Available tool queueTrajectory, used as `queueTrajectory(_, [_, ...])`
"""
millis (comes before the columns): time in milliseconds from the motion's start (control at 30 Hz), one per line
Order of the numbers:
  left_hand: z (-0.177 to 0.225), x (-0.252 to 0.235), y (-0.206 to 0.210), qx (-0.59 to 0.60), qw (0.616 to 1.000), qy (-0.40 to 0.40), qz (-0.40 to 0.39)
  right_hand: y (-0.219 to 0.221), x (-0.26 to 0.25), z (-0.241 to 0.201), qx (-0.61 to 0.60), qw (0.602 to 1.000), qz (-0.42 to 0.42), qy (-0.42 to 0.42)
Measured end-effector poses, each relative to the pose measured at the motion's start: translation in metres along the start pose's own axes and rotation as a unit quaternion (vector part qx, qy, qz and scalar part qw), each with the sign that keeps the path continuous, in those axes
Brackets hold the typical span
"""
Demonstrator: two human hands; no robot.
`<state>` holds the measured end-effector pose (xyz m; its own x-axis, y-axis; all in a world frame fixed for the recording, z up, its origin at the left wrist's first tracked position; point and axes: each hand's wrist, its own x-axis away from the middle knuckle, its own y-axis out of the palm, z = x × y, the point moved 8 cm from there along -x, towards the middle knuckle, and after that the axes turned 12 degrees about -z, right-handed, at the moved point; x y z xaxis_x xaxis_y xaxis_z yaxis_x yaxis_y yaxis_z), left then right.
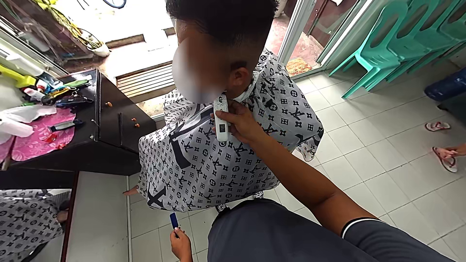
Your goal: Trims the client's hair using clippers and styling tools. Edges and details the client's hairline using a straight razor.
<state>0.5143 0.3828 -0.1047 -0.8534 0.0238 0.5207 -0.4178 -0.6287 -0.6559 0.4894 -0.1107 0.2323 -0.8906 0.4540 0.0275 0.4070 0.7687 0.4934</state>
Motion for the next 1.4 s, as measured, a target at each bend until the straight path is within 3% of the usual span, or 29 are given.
queueTrajectory(100, [-0.004,0.003,0.000,-0.001,1.000,-0.005,-0.002,0.002,0.002,-0.003,0.031,0.999,-0.005,-0.023])
queueTrajectory(267, [-0.002,0.003,-0.001,-0.003,1.000,-0.002,-0.007,-0.009,0.005,-0.001,0.002,0.999,-0.029,0.042])
queueTrajectory(500, [-0.001,-0.001,0.001,-0.006,1.000,-0.003,-0.007,-0.004,0.012,-0.031,0.035,0.998,-0.044,-0.007])
queueTrajectory(667, [0.003,-0.004,0.001,-0.004,1.000,0.002,-0.007,-0.009,0.011,-0.024,0.041,0.996,-0.059,0.048])
queueTrajectory(867, [0.005,-0.005,0.000,-0.008,1.000,-0.001,-0.009,0.000,0.012,-0.053,0.080,0.995,-0.051,-0.021])
queueTrajectory(1067, [0.007,-0.003,0.000,-0.008,1.000,0.000,-0.004,-0.009,0.012,-0.027,0.065,0.995,-0.042,0.070])
queueTrajectory(1267, [0.006,0.001,-0.001,0.000,1.000,0.001,-0.002,0.005,0.012,-0.053,0.075,0.996,-0.048,0.003])
queueTrajectory(1400, [0.006,0.001,-0.001,0.005,1.000,0.003,-0.002,-0.002,0.011,-0.035,0.041,0.996,-0.059,0.052])
